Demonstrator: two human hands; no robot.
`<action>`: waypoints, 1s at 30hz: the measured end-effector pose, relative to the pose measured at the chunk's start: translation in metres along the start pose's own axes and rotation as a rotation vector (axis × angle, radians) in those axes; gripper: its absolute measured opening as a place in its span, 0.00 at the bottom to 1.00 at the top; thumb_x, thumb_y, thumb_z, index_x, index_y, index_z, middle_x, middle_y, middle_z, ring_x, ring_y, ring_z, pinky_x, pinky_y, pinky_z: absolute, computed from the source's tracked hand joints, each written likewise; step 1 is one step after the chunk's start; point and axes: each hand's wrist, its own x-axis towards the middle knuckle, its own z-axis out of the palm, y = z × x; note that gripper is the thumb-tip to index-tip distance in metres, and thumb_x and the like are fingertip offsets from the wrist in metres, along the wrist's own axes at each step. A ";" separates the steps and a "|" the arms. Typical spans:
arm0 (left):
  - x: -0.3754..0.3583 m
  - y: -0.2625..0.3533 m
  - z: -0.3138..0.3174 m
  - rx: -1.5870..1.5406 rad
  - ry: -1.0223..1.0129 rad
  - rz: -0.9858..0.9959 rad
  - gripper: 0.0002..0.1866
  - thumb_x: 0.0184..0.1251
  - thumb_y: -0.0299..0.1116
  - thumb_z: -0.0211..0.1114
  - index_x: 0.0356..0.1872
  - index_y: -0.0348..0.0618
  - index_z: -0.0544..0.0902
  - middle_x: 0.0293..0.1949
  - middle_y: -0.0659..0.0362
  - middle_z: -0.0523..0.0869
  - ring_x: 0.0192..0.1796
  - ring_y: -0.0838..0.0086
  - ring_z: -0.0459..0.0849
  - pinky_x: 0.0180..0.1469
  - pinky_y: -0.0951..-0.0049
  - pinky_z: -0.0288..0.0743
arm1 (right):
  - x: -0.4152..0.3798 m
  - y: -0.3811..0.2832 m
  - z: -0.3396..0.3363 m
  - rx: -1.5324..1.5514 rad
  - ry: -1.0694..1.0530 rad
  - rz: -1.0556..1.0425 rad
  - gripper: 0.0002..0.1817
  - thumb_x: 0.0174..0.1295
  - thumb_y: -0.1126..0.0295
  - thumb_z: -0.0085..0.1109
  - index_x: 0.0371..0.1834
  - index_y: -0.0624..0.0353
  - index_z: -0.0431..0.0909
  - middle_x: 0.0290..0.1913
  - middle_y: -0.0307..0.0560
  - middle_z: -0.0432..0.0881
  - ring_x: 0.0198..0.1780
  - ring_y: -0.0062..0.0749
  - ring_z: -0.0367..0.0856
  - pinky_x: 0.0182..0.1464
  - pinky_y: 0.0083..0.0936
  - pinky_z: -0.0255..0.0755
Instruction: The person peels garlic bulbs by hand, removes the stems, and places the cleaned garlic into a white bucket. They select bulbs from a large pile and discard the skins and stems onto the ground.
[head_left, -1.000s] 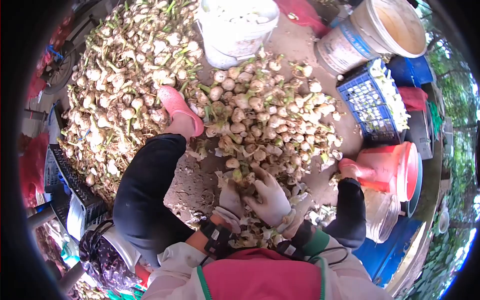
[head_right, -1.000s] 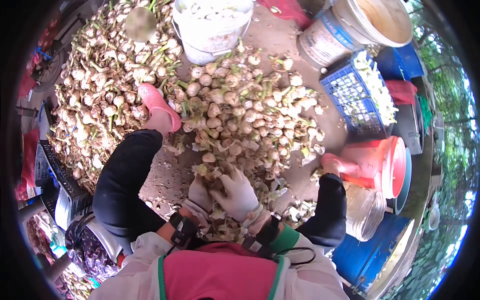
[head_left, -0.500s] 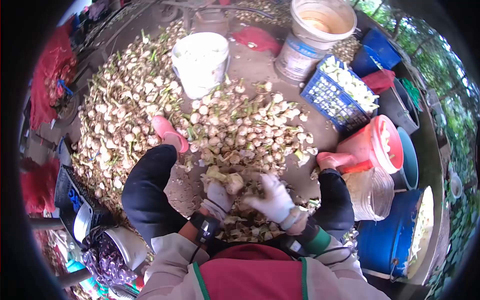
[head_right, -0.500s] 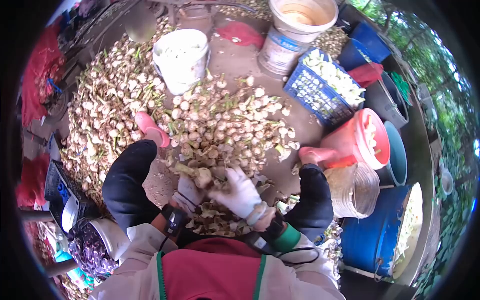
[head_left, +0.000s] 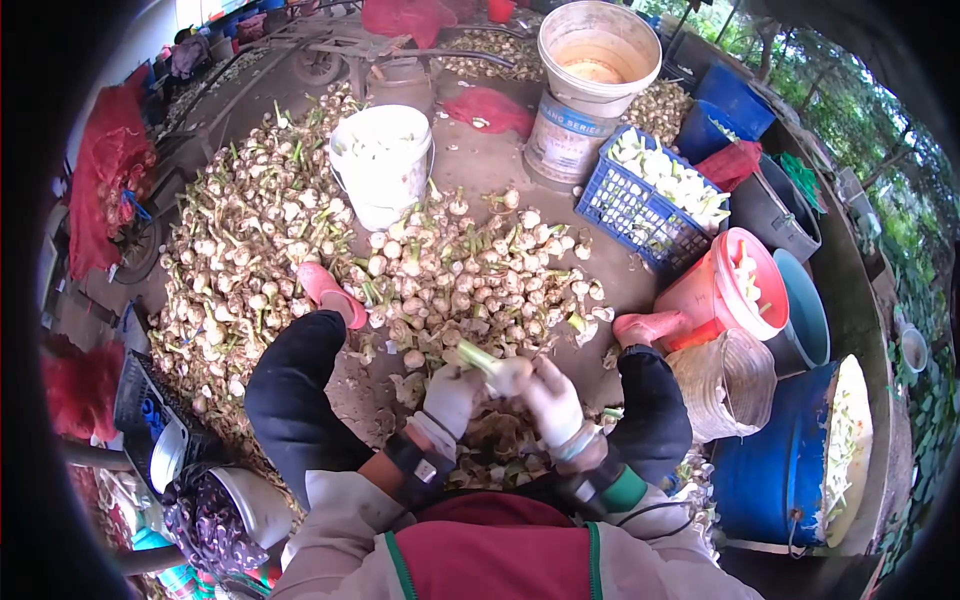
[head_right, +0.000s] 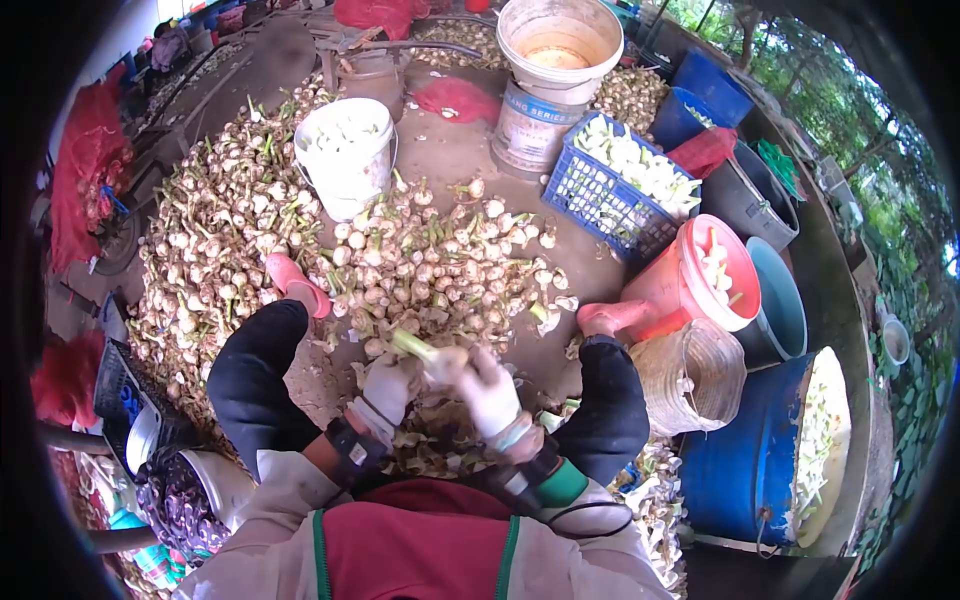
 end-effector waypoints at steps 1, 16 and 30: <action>-0.005 0.006 0.008 0.145 0.043 0.146 0.10 0.69 0.36 0.58 0.39 0.39 0.81 0.31 0.61 0.83 0.28 0.80 0.78 0.33 0.82 0.71 | 0.009 0.008 -0.009 0.130 -0.016 0.169 0.18 0.59 0.69 0.60 0.52 0.62 0.75 0.42 0.51 0.82 0.42 0.46 0.81 0.43 0.33 0.76; -0.016 0.082 -0.016 0.462 0.030 0.007 0.16 0.66 0.33 0.57 0.50 0.34 0.80 0.32 0.53 0.84 0.36 0.67 0.85 0.37 0.60 0.80 | 0.012 0.028 0.007 0.668 -0.132 0.269 0.24 0.75 0.58 0.37 0.54 0.70 0.72 0.47 0.55 0.81 0.46 0.43 0.82 0.53 0.42 0.77; 0.011 -0.040 -0.054 1.218 -0.165 -0.117 0.34 0.58 0.48 0.66 0.62 0.39 0.71 0.45 0.46 0.84 0.50 0.49 0.81 0.56 0.58 0.74 | 0.018 -0.007 -0.123 -0.182 0.538 -0.220 0.27 0.76 0.51 0.34 0.53 0.65 0.75 0.47 0.46 0.81 0.47 0.31 0.80 0.51 0.29 0.76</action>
